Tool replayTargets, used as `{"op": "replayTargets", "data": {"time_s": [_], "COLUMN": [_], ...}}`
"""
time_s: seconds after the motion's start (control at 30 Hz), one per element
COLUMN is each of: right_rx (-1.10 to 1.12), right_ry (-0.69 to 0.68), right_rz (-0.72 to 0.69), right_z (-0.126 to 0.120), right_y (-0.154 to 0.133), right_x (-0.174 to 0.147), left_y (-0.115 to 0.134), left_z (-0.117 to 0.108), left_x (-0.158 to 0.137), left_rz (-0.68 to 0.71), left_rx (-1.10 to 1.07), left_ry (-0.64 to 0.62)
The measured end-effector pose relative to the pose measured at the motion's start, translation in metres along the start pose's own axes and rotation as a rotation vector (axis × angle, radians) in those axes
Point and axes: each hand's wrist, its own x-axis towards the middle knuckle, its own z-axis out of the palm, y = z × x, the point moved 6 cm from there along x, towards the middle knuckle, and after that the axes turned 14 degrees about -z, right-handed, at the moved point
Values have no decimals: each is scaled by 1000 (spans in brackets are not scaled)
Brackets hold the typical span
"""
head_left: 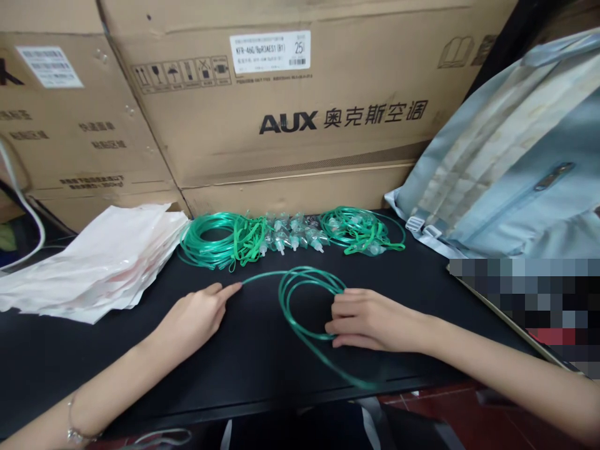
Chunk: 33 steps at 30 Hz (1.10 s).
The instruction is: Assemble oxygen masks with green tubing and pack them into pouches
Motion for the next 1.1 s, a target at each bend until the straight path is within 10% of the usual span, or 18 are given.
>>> {"op": "replayTargets", "data": {"time_s": [0.2, 0.43, 0.6, 0.8, 0.9, 1.1], "right_rx": [240, 202, 230, 261, 257, 367], "right_ry": [86, 326, 306, 299, 295, 196], "right_rz": [276, 345, 311, 274, 233, 121], "right_z": [-1, 19, 14, 8, 12, 7], "right_y": [15, 17, 16, 14, 13, 4], "right_x": [1, 5, 9, 8, 7, -1], "left_y": [-17, 68, 132, 167, 166, 141], "left_z": [0, -29, -31, -39, -41, -10], "left_x": [-7, -60, -56, -56, -50, 3], "left_rz": [-38, 473, 1014, 1227, 1140, 566], "left_rx": [-130, -290, -135, -240, -386, -566], "left_ry": [-286, -521, -172, 509, 541, 138]}}
